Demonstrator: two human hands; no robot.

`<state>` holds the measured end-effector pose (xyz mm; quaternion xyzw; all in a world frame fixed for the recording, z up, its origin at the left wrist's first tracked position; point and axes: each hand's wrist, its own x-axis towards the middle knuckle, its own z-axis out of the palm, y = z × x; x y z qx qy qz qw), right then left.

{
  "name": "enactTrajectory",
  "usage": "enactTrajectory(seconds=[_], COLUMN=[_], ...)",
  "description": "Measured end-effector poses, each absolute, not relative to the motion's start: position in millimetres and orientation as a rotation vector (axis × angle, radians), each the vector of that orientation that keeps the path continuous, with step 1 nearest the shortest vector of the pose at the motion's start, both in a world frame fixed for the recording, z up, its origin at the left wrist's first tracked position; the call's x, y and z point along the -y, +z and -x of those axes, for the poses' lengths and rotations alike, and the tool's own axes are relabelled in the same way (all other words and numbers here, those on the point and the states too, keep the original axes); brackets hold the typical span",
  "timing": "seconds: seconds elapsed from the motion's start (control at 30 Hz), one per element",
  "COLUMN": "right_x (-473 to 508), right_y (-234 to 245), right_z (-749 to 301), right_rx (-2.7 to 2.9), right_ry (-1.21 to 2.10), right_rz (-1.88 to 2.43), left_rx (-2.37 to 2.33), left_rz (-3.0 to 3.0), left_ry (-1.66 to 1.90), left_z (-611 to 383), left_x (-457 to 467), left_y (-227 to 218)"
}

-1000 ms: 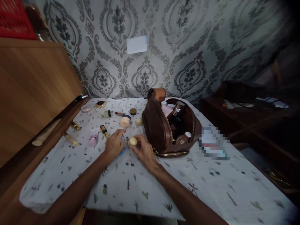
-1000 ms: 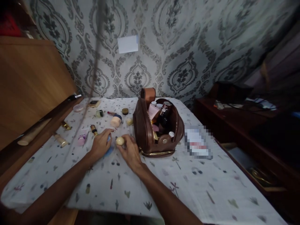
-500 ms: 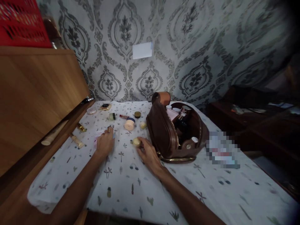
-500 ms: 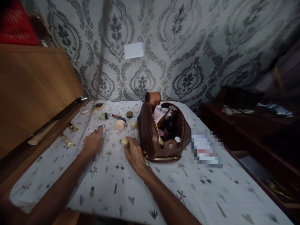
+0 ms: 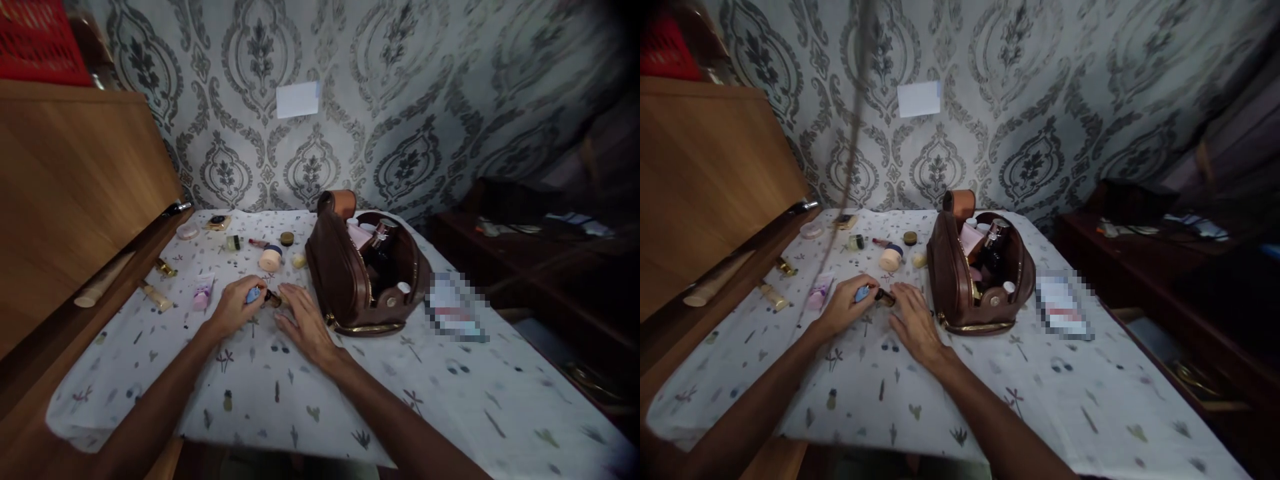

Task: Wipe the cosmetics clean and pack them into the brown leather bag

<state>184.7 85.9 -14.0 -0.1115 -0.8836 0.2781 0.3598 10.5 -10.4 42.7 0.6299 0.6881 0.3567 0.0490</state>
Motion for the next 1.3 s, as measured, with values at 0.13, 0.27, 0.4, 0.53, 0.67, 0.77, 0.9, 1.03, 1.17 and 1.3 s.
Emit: enactTrajectory(seconds=[0.13, 0.27, 0.4, 0.53, 0.67, 0.77, 0.9, 1.03, 1.17, 1.3], right_x=[-84, -84, -80, -72, -70, -72, -74, -71, -69, -72], right_y=[-15, -16, -9, 2, 3, -2, -7, -1, 6, 8], right_z=[-186, -187, -189, -191, -191, -190, -191, -192, -189, -187], right_rx=[2.314, 2.297, 2.262, 2.245, 2.291, 2.337, 2.399, 2.278, 1.921, 1.506], right_ry=[0.763, 0.852, 0.998, 1.145, 1.143, 1.045, 0.996, 1.179, 1.969, 2.475], right_rz=[0.288, 0.366, 0.399, 0.357, 0.318, 0.351, 0.381, 0.448, 0.429, 0.393], left_rx=[-1.842, -1.916, -2.003, -2.105, -2.153, -2.132, -2.105, -2.058, -2.027, -1.942], left_rz=[-1.798, -1.748, -2.088, -2.281, -2.205, -2.081, -1.982, -1.977, -1.985, -1.82], left_ry=[1.253, 1.369, 1.311, 0.9, 0.917, 0.982, 1.027, 1.14, 1.333, 1.517], left_z=[-21, -22, -23, -30, -34, -36, -36, -36, -36, -34], left_x=[11, 13, 14, 12, 10, 9, 7, 8, 12, 14], left_y=[42, 42, 35, 26, 25, 26, 26, 28, 29, 29])
